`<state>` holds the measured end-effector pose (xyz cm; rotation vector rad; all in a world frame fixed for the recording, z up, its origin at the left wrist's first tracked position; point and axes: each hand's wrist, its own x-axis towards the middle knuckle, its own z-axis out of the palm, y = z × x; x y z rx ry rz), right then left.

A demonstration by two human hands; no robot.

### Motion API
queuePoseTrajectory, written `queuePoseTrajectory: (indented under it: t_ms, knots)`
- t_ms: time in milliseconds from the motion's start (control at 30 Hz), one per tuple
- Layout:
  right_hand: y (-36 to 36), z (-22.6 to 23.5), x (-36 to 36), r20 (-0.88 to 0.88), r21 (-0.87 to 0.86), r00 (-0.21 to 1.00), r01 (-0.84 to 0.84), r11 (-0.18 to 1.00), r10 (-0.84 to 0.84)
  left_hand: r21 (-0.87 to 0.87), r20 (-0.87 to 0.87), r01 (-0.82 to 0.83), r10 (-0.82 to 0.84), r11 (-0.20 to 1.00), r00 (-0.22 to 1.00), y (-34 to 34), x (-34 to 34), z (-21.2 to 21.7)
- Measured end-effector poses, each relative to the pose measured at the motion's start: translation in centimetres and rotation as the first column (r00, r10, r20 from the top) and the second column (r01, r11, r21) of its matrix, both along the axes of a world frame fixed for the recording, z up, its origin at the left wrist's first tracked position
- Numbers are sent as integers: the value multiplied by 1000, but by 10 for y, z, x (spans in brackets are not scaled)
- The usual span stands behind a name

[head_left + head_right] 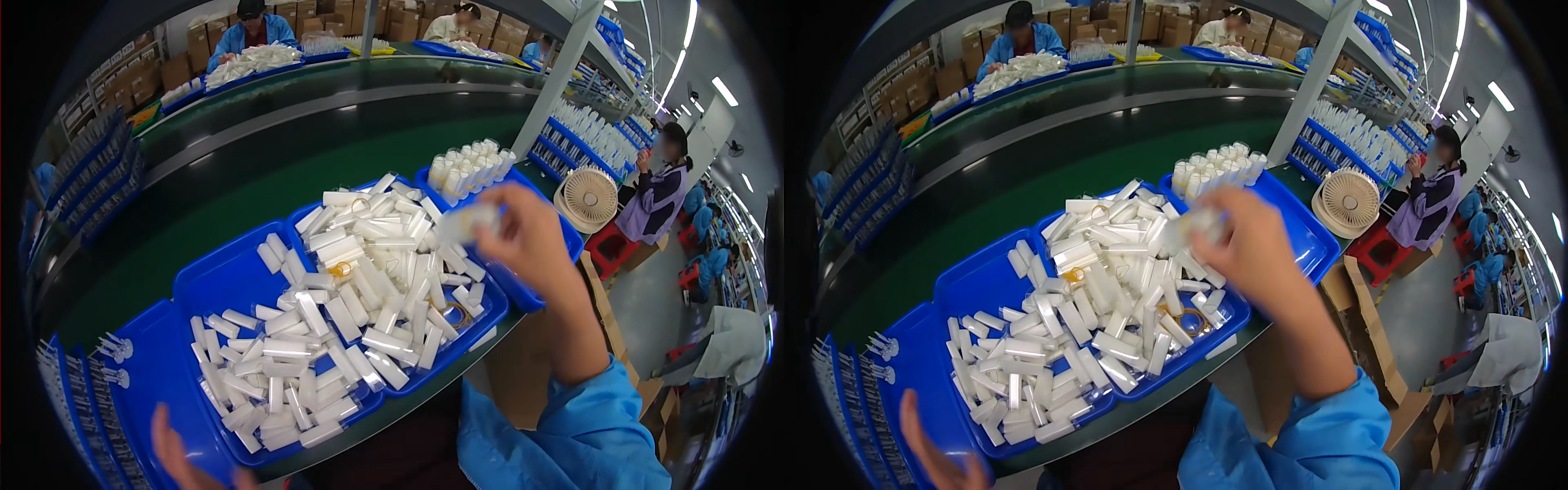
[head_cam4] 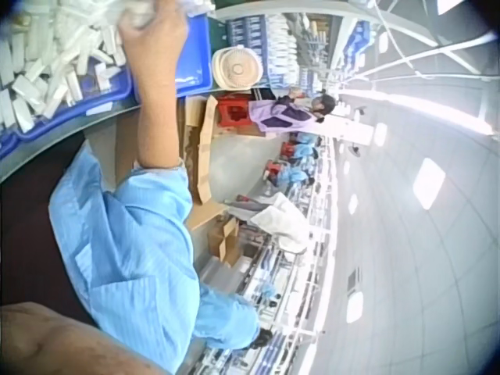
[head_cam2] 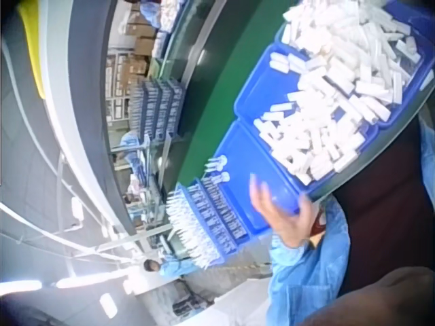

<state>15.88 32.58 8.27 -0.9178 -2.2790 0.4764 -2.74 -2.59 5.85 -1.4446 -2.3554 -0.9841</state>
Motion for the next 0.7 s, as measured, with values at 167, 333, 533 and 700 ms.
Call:
queuePoseTrajectory:
  t_ms: [167, 333, 533, 700]
  knots:
    - [104, -30, -3, 180, 164, 972, 122, 979, -151, -161, -136, -313, 293, 936, 946, -70, -129, -54]
    - [128, -61, -20, 246, 135, 955, 137, 981, -167, -290, -309, -417, 328, 861, 893, -91, -204, -99]
    - [105, -45, -24, 437, 286, 851, 175, 942, -291, -299, -403, -493, 360, 817, 842, -67, -245, -115]
    - [36, -35, -71, 282, 188, 874, -454, 871, 395, -271, -516, -594, 407, 757, 754, -91, -277, -130]
